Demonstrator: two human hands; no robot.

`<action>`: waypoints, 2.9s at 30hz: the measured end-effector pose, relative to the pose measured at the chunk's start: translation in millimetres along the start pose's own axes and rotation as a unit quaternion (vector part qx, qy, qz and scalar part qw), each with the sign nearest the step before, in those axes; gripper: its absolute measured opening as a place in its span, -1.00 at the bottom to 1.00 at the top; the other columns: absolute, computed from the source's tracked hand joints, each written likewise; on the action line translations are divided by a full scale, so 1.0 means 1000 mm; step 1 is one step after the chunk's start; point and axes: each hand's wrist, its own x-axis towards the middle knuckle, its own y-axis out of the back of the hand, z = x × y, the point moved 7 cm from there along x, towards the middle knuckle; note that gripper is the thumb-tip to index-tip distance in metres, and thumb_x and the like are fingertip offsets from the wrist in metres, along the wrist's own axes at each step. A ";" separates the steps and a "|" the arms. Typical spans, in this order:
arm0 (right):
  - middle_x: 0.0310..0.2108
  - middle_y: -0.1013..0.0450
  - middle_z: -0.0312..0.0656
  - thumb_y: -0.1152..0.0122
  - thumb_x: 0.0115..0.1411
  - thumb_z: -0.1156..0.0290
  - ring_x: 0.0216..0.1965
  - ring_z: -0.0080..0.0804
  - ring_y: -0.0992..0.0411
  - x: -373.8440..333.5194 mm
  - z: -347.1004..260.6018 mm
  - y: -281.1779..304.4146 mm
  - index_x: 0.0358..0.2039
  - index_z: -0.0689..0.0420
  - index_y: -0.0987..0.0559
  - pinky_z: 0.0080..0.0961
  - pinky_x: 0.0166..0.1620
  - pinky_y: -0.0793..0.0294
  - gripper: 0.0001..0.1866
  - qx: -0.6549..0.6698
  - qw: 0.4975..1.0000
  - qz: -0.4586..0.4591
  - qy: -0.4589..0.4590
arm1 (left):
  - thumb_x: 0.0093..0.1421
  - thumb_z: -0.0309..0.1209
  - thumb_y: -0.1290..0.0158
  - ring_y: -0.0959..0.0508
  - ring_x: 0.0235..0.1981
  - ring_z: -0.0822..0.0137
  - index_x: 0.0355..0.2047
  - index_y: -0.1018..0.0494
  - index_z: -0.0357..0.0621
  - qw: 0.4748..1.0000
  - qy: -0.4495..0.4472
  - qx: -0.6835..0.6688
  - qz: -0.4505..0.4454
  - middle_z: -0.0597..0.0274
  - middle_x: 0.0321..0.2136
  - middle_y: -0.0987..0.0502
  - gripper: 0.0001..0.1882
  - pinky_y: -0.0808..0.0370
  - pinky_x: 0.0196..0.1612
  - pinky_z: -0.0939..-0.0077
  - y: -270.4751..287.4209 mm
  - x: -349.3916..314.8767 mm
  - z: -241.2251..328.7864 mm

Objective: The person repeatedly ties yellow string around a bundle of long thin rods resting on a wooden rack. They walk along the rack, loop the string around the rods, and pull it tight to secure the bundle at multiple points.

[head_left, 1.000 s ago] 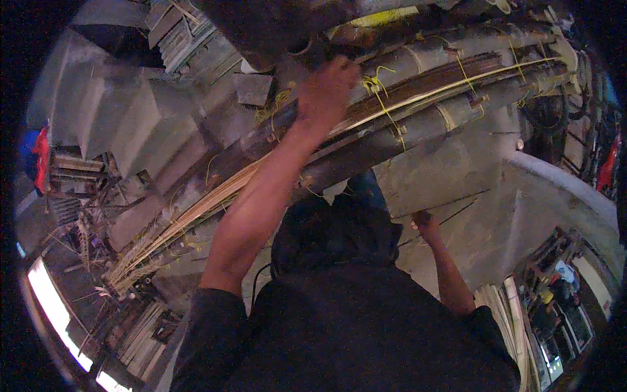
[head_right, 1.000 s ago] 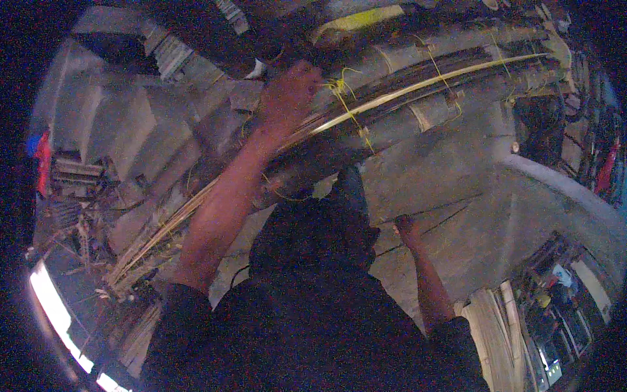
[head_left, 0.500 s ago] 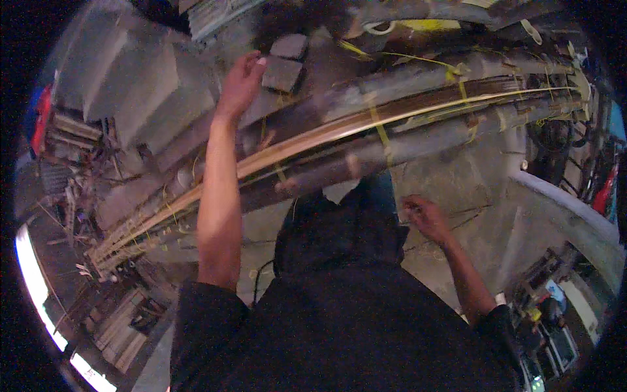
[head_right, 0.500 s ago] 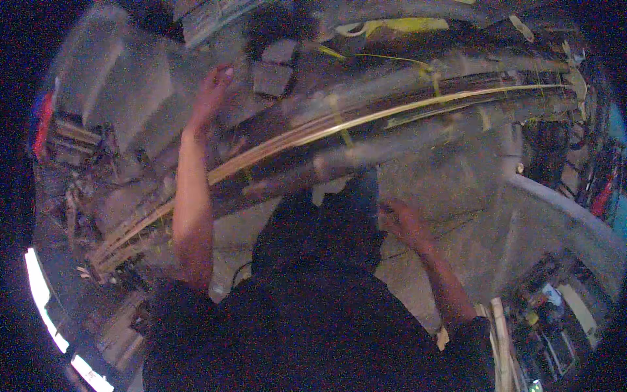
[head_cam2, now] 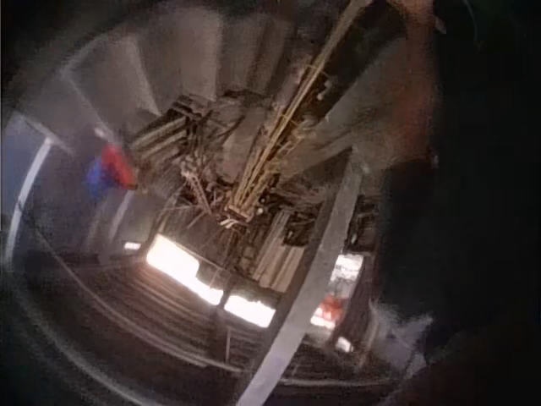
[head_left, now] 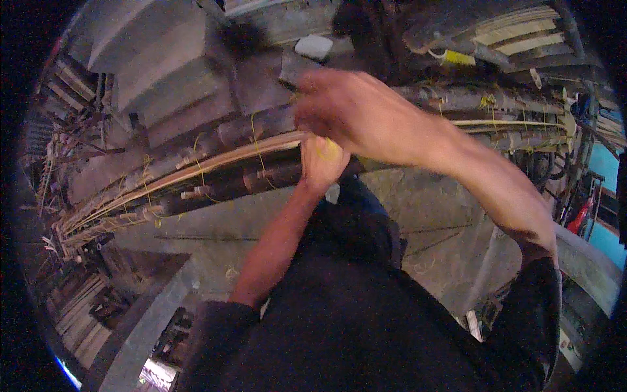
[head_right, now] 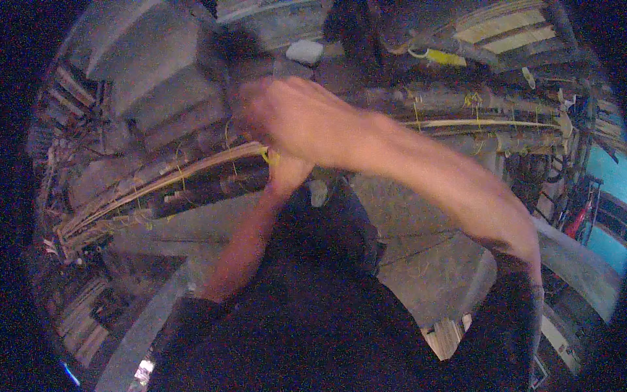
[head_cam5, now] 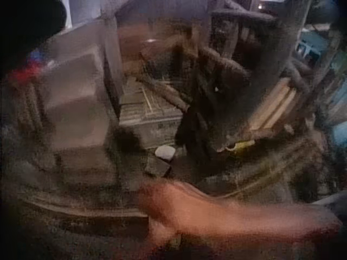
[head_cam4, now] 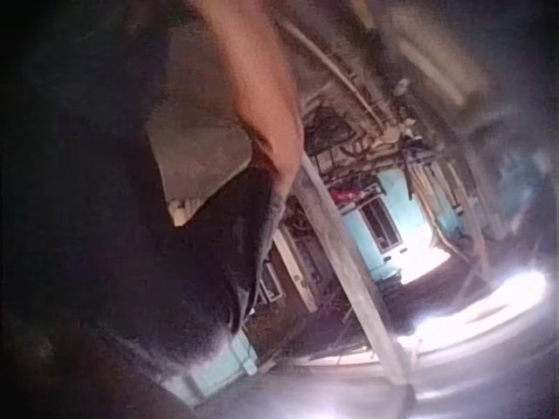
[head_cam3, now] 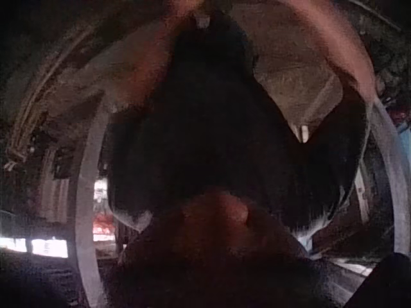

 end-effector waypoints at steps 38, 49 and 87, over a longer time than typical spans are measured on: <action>-0.42 -0.50 -0.12 -0.18 -0.01 0.54 -0.39 -0.25 -0.50 -0.141 0.113 -0.046 -0.43 0.15 -0.55 -0.46 -0.32 -0.44 -0.92 -0.147 0.945 0.029 -0.292 | 0.27 -0.20 0.14 -0.52 -0.26 0.38 -0.21 -0.45 -0.20 0.908 0.128 -0.396 -0.049 0.20 -0.27 -0.53 -0.67 -0.41 -0.10 0.50 0.091 0.072 -0.177; -0.29 -0.47 -0.16 -0.18 0.11 0.41 -0.32 -0.43 -0.45 -0.088 -0.025 -0.338 -0.04 0.02 -0.44 -0.49 -0.21 -0.44 -0.63 0.502 0.660 0.233 -0.508 | 0.19 -0.32 0.03 -0.56 -0.31 0.18 -0.25 -0.44 -0.24 0.940 0.084 -0.328 -0.032 0.00 -0.35 -0.54 -0.76 -0.46 -0.22 0.37 0.158 -0.017 -0.163; -0.41 -0.45 -0.09 -0.08 0.02 0.46 -0.47 -0.10 -0.45 -0.011 -0.068 -0.284 0.00 0.07 -0.34 -0.26 -0.37 -0.47 -0.54 0.086 0.986 0.050 -0.137 | 0.18 -0.05 0.12 -0.53 -0.39 0.32 -0.31 -0.48 -0.27 0.966 0.070 -0.120 -0.218 0.07 -0.43 -0.54 -0.53 -0.43 -0.33 0.38 0.066 0.064 -0.228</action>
